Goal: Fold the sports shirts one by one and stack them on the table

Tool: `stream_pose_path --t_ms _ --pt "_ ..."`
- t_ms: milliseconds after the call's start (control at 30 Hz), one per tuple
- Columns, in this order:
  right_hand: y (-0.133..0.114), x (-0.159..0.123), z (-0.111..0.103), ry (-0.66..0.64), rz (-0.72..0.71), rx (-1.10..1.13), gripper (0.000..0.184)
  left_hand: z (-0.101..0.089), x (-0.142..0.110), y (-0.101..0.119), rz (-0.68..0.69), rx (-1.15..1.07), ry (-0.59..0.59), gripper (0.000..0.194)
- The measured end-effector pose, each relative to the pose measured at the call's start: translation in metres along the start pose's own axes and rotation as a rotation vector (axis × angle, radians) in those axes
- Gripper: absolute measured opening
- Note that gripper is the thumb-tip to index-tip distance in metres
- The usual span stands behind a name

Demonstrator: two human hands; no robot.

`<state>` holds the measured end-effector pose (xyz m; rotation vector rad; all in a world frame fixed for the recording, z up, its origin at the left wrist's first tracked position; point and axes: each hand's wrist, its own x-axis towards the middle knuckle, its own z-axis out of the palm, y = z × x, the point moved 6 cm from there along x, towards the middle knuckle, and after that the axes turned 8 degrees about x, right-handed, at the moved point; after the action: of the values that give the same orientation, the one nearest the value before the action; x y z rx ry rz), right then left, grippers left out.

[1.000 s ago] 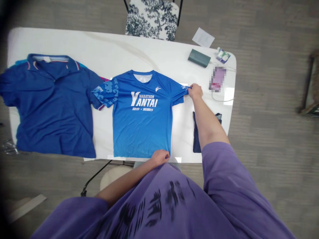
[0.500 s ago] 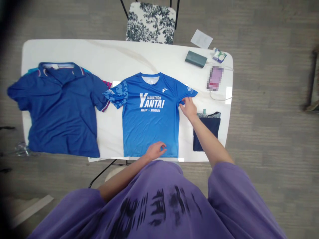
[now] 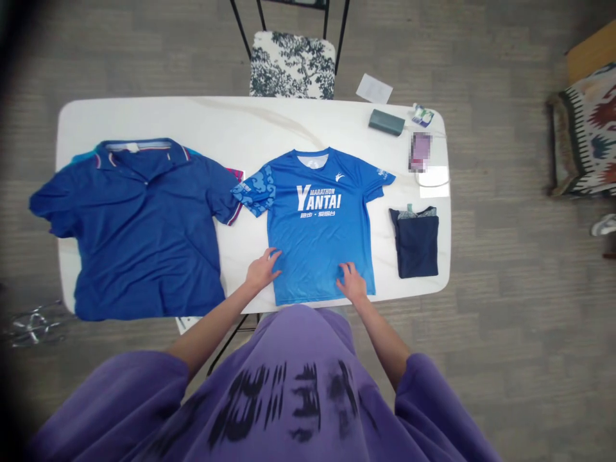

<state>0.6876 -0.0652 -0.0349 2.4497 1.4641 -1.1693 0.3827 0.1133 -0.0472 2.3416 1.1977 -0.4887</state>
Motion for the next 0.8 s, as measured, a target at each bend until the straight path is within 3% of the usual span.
stream_pose_path --t_ms 100,167,300,400,500,633,800 --pt "-0.023 -0.007 -0.001 0.036 0.058 -0.04 0.056 -0.006 -0.007 -0.016 0.054 0.0 -0.006 0.068" --pt "-0.043 -0.009 -0.002 0.058 0.063 -0.052 0.05 -0.022 0.0 -0.031 0.051 -0.022 0.024 0.058" --pt "-0.097 -0.007 0.016 0.026 0.006 -0.033 0.033 -0.085 0.05 -0.082 -0.065 -0.067 0.146 0.051" --pt "-0.14 -0.006 0.046 -0.028 -0.046 -0.014 0.027 -0.137 0.099 -0.125 -0.205 -0.032 0.224 0.056" --pt "-0.175 -0.01 0.079 -0.084 -0.07 -0.005 0.026 -0.173 0.135 -0.157 -0.325 0.03 0.253 0.061" --pt "-0.205 -0.021 0.111 -0.126 -0.09 0.011 0.024 -0.188 0.157 -0.183 -0.373 0.093 0.243 0.059" --pt "-0.216 -0.03 0.134 -0.153 -0.053 0.003 0.028 -0.171 0.167 -0.199 -0.356 0.061 0.173 0.045"
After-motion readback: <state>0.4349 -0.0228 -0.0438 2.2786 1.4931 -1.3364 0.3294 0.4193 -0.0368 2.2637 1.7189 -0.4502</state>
